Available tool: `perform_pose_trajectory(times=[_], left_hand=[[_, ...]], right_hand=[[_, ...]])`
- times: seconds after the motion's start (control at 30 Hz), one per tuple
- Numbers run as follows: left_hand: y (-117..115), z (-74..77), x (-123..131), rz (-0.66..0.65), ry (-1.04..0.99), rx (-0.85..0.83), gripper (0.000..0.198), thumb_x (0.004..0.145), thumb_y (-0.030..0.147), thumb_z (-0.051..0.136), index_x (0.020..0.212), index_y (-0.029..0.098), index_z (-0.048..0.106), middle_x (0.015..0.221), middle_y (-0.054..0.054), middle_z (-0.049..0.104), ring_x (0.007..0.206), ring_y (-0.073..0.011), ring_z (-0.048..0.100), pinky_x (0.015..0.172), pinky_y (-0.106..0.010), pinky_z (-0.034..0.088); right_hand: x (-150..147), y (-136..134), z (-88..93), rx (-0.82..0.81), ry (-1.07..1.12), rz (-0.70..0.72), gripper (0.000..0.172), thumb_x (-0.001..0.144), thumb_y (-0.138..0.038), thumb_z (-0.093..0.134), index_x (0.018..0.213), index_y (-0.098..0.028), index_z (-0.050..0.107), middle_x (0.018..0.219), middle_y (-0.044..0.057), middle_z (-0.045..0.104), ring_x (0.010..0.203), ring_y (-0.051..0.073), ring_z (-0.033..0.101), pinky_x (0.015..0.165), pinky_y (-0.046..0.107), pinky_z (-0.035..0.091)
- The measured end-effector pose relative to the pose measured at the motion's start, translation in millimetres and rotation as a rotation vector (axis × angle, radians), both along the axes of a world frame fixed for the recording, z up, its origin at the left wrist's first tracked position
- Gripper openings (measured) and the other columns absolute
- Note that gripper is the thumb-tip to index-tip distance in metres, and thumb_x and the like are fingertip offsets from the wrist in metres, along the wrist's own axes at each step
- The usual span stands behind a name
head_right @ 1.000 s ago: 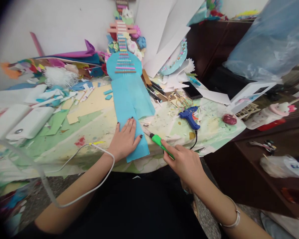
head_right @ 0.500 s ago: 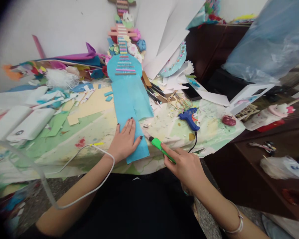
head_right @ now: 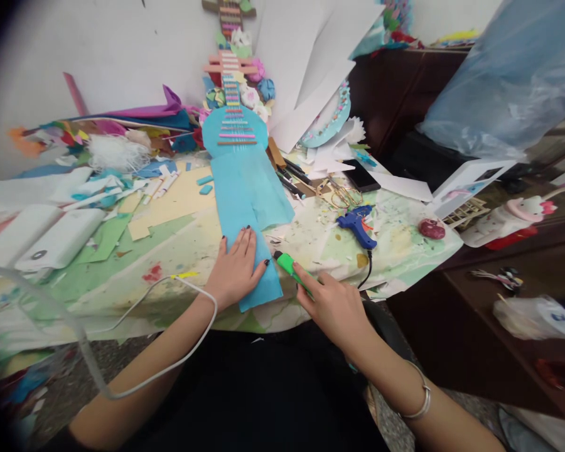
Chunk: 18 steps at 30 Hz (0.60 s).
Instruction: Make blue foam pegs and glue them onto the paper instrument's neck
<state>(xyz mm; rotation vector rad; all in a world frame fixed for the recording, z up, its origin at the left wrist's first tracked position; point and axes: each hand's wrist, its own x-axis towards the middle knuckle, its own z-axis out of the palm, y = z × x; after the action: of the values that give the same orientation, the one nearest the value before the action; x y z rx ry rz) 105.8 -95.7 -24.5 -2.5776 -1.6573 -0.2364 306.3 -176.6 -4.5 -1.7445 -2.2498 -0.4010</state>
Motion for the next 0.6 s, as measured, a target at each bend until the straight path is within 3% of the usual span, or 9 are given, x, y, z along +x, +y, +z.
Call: perform_pose_trajectory(times=[0.33, 0.6], left_hand=[[0.4, 0.5, 0.1, 0.004, -0.027, -0.009, 0.067, 0.091, 0.044, 0.022, 0.143, 0.001, 0.023, 0.151, -0.020, 0.023, 0.141, -0.0280, 0.017, 0.111, -0.053, 0.012], [-0.6, 2.1, -0.4, -0.014, -0.081, -0.026, 0.066, 0.091, 0.043, 0.024, 0.142, 0.001, 0.024, 0.151, -0.021, 0.021, 0.141, -0.0287, 0.016, 0.112, -0.053, 0.011]], right_hand=[[7.6, 12.1, 2.3, -0.088, 0.031, -0.039, 0.038, 0.085, -0.035, 0.050, 0.123, -0.037, 0.059, 0.060, -0.001, 0.060, 0.054, 0.011, 0.052, 0.047, 0.024, 0.020], [32.0, 11.5, 2.3, -0.125, 0.167, 0.037, 0.039, 0.087, -0.032, 0.048, 0.124, -0.027, 0.060, 0.064, 0.003, 0.064, 0.059, 0.014, 0.058, 0.054, 0.023, 0.036]])
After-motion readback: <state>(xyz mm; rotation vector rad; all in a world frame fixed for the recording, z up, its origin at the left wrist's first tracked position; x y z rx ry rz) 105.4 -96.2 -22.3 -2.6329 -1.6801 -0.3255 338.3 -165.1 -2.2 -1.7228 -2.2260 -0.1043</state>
